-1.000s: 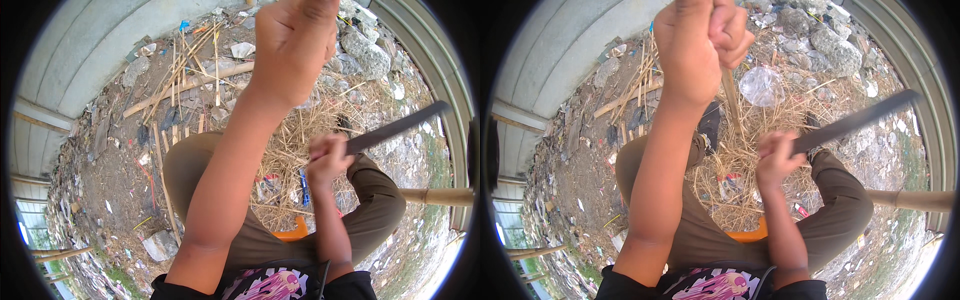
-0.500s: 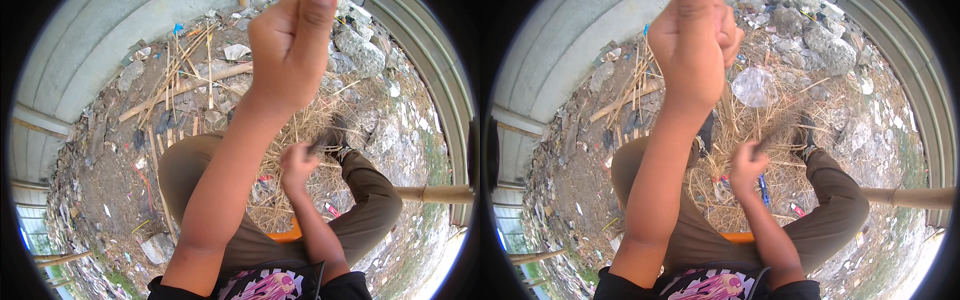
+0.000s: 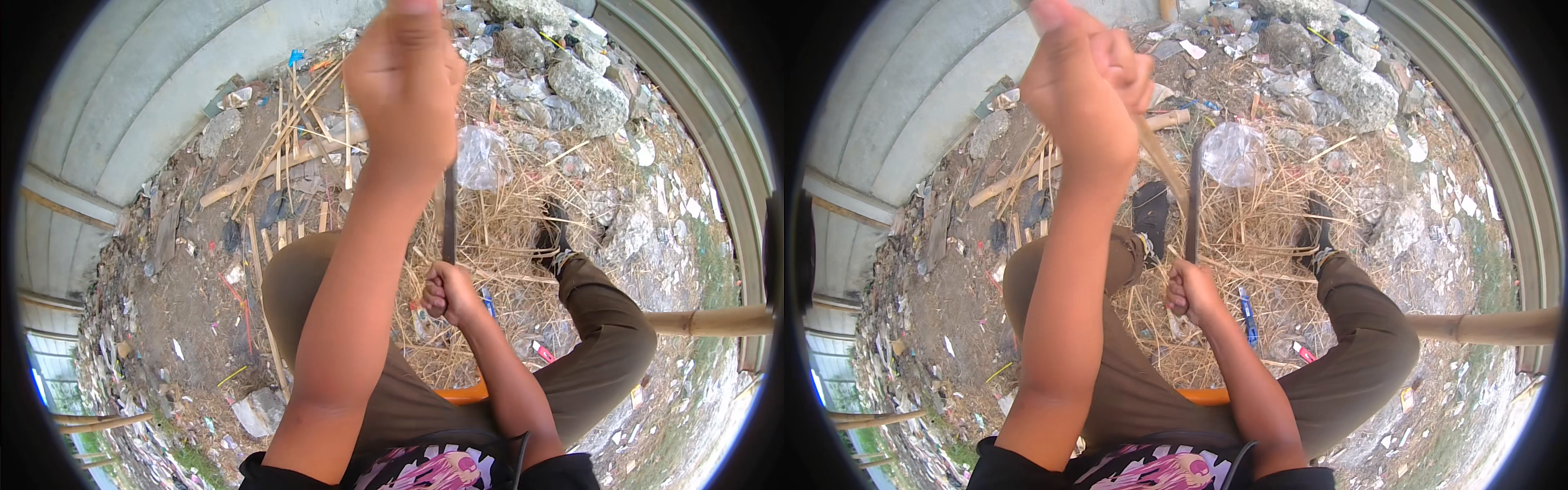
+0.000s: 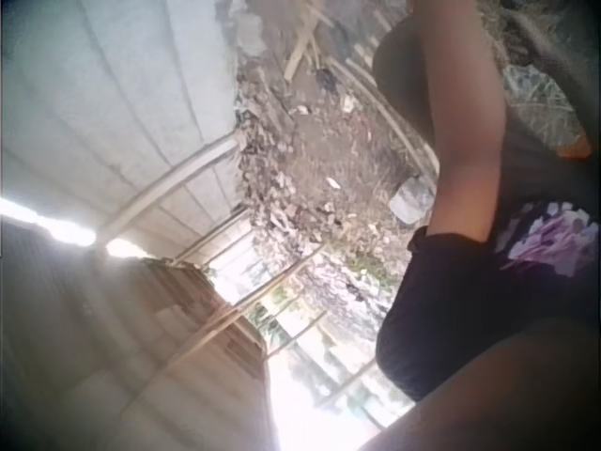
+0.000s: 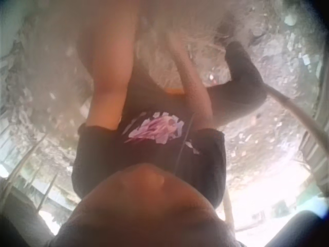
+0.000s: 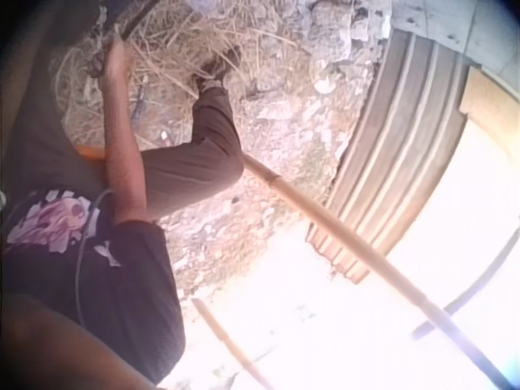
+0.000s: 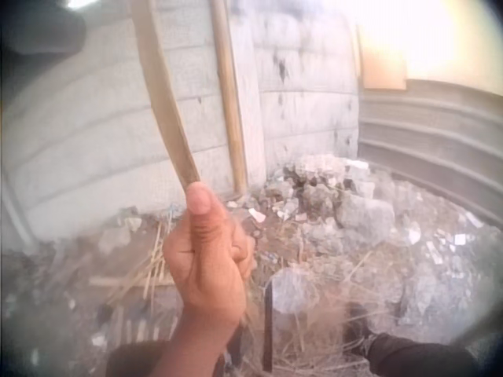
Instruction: The person sits on the ground and uses a knife to split a long bamboo stick into thin strips. They hold the bamboo with one hand and repeatedly strike it with the knife to separate the fibers.
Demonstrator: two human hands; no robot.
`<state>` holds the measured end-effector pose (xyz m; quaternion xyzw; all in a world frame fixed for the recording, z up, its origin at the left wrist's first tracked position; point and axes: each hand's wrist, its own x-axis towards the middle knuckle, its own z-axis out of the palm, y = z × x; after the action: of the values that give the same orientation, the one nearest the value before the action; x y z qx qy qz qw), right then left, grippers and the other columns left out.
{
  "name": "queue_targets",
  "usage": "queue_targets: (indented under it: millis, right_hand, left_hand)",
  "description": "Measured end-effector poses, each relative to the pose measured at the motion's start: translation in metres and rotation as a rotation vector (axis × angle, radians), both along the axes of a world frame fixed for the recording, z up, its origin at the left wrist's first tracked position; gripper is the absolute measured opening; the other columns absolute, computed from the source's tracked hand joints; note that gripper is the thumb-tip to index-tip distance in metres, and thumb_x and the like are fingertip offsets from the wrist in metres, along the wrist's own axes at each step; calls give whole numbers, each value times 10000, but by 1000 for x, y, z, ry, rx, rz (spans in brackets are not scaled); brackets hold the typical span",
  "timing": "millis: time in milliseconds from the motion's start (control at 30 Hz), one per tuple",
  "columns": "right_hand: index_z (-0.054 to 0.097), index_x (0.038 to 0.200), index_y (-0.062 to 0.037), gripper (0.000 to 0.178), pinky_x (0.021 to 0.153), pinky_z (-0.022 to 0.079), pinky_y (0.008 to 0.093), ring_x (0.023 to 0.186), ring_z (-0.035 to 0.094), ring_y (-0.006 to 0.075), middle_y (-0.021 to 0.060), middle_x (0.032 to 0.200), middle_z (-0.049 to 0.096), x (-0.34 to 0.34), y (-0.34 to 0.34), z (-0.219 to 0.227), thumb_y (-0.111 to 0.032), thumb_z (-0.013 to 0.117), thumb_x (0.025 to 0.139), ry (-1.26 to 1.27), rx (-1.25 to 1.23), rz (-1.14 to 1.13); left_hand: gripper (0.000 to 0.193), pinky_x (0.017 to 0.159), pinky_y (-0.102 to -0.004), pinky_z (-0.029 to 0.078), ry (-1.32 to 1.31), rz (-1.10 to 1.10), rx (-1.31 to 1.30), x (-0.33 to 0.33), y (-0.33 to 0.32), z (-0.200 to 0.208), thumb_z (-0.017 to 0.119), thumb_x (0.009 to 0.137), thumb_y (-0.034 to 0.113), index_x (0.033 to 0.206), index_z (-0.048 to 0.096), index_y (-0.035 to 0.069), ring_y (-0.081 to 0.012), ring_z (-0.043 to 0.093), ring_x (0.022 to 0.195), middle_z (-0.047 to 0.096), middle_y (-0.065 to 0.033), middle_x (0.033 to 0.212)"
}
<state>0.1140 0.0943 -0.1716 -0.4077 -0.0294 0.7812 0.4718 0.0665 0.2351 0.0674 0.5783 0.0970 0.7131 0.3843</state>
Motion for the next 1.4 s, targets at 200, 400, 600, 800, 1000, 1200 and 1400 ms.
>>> queue_targets:
  millis: [200, 400, 600, 800, 1000, 1200, 1400]
  right_hand:
    - [558, 675, -46, 225, 425, 308, 277, 458, 411, 58, -32, 536, 498, 28, 10, 83, -124, 637, 871, -956, 444, -362]
    - [480, 666, -39, 298, 435, 341, 312, 437, 450, 132, 14, 505, 455, -1, 0, 18, -175, 581, 912, -774, 83, 118]
    - [507, 583, -48, 307, 442, 317, 293, 464, 410, 71, 0, 526, 508, 20, -1, 45, -125, 632, 853, -1009, 216, -93]
    - [429, 642, -102, 319, 404, 278, 270, 415, 377, 88, -20, 525, 446, -4, -7, -11, -101, 548, 937, -937, 462, -453]
    - [575, 675, 1, 221, 383, 302, 336, 393, 402, 120, 0, 499, 447, 14, -9, -5, -153, 646, 817, -831, -58, 90]
    - [542, 665, -18, 207, 453, 314, 260, 492, 423, 48, -10, 526, 484, 11, -6, 102, -50, 614, 856, -1061, 559, -358]
    - [435, 565, -128, 323, 418, 307, 306, 381, 383, 130, 18, 484, 431, 19, -15, -123, -163, 602, 839, -1144, -44, 94]
  left_hand:
    - [533, 344, -245, 213, -13, 38, -125, -2, -10, 17, 446, 1050, 495, 645, 384, 154, -44, 259, 403, 317, 57, 514]
    - [531, 346, -244, 219, 17, -93, -98, 2, -7, 5, 447, 1058, 464, 632, 373, 156, -46, 269, 402, 326, 58, 511]
    - [533, 352, -243, 231, 6, -17, -60, -5, -6, 9, 444, 1064, 443, 628, 379, 145, -48, 290, 403, 348, 49, 503]
    - [519, 362, -247, 227, 68, 61, 146, 9, -1, -1, 448, 1070, 422, 631, 412, 147, -44, 288, 404, 356, 61, 507]
    - [514, 364, -241, 220, -8, -92, -38, -5, 4, 0, 443, 1072, 418, 632, 389, 157, -38, 285, 407, 340, 69, 510]
    - [540, 364, -238, 211, 21, 54, 90, -5, 4, 2, 452, 1059, 459, 600, 387, 181, -39, 279, 413, 346, 79, 497]
    - [510, 356, -240, 193, -16, 12, 113, 12, -12, 16, 453, 1068, 412, 619, 419, 174, -34, 268, 420, 340, 79, 500]
